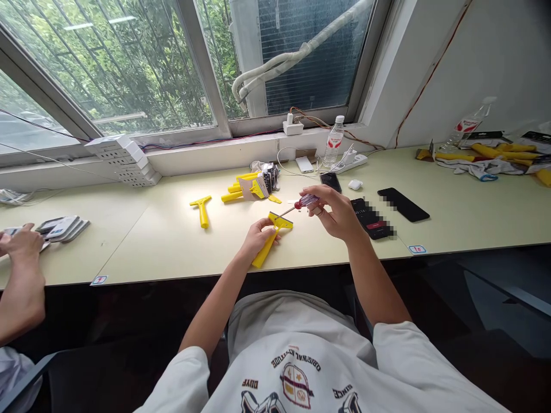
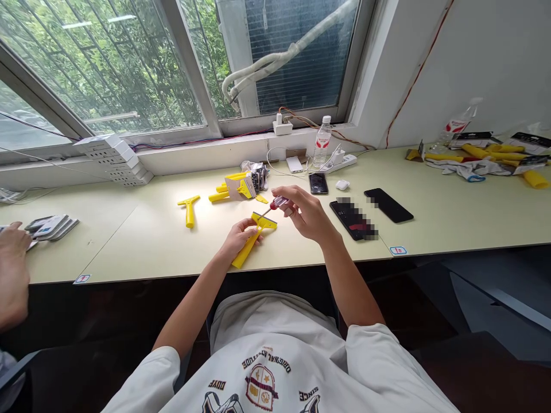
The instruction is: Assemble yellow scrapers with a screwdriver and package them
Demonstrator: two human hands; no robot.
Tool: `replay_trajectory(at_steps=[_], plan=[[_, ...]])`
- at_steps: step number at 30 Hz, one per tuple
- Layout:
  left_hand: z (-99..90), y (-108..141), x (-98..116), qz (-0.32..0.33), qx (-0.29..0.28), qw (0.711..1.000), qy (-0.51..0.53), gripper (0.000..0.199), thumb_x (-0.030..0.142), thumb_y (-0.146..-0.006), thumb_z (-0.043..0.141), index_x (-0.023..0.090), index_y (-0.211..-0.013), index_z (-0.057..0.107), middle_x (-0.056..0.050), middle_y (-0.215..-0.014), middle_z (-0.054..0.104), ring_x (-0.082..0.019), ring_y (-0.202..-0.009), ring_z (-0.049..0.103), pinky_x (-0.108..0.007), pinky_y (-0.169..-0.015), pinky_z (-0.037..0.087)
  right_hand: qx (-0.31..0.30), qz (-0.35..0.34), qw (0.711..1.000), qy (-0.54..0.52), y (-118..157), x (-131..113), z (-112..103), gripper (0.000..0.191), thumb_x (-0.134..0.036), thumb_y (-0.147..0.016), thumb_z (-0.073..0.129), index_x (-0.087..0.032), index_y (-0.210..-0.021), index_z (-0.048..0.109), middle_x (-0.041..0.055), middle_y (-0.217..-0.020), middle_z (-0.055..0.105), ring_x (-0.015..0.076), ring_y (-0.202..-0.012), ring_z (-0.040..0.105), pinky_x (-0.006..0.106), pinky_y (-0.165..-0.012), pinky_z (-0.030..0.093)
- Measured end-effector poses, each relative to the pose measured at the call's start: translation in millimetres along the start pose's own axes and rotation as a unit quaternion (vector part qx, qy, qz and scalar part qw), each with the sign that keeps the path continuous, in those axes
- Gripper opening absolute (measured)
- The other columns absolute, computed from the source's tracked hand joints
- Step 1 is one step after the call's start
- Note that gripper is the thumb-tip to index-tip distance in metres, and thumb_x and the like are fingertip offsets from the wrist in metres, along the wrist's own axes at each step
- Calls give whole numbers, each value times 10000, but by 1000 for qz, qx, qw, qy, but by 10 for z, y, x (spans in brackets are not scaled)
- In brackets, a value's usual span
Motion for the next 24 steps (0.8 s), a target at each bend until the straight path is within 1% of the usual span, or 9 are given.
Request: replay_trajectory(at_steps=[5, 9, 13, 18, 22, 24], plan=[[1, -3, -2, 1, -2, 1000, 1, 432, 267, -875, 849, 147, -1271, 725, -191, -1448, 717, -187, -832, 805, -306, -690, 664, 8, -13, 1000, 25, -6, -17, -3, 348, -360, -1132, 621, -376, -1478, 647, 60, -1243, 777, 165, -855, 767, 278, -620, 635], [-6, -9, -14, 4, -6, 1000, -4, 445, 283, -880, 844, 147, -1285, 720, -186, -1464, 713, -179, -829, 804, -306, -702, 669, 24, -16, 998, 60, -6, -33, -11, 337, -386, -1116, 670, -362, -1452, 657, 48, -1192, 777, 161, -820, 744, 276, -623, 581], [-6, -7, -16, 2, -6, 1000, -4, 450, 275, -881, 846, 143, -1291, 715, -185, -1407, 740, -182, -818, 800, -316, -706, 670, 43, 6, 996, 81, 14, -20, -6, 342, -454, -1112, 672, -347, -1436, 656, 56, -1167, 753, 172, -801, 731, 294, -614, 553], [-7, -10, -24, 4, -4, 1000, 2, 446, 288, -867, 862, 150, -1266, 720, -185, -1419, 737, -183, -813, 801, -312, -692, 666, 69, 34, 993, 94, 40, -4, 53, 351, -504, -1114, 653, -362, -1434, 634, 42, -1157, 718, 123, -630, 596, 295, -563, 489], [-3, -12, -22, 6, -6, 1000, -1, 438, 295, -869, 849, 148, -1258, 712, -181, -1416, 738, -182, -812, 801, -311, -696, 668, 90, 56, 989, 101, 59, 16, 133, 426, -586, -1120, 596, -374, -1489, 584, 58, -1179, 692, 131, -631, 597, 292, -525, 464], [0, -10, -15, 5, -5, 1000, 0, 442, 298, -865, 853, 145, -1254, 709, -183, -1412, 738, -180, -808, 800, -308, -690, 666, 101, 65, 986, 112, 64, 11, 168, 440, -598, -1127, 572, -371, -1503, 563, 60, -1201, 685, 112, -577, 540, 295, -502, 437]])
Point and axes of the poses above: each hand's wrist, its own y-axis away from the middle knuckle, its own z-axis out of the palm, x = y × z, the point moved 5 cm from there along -y, towards the middle knuckle
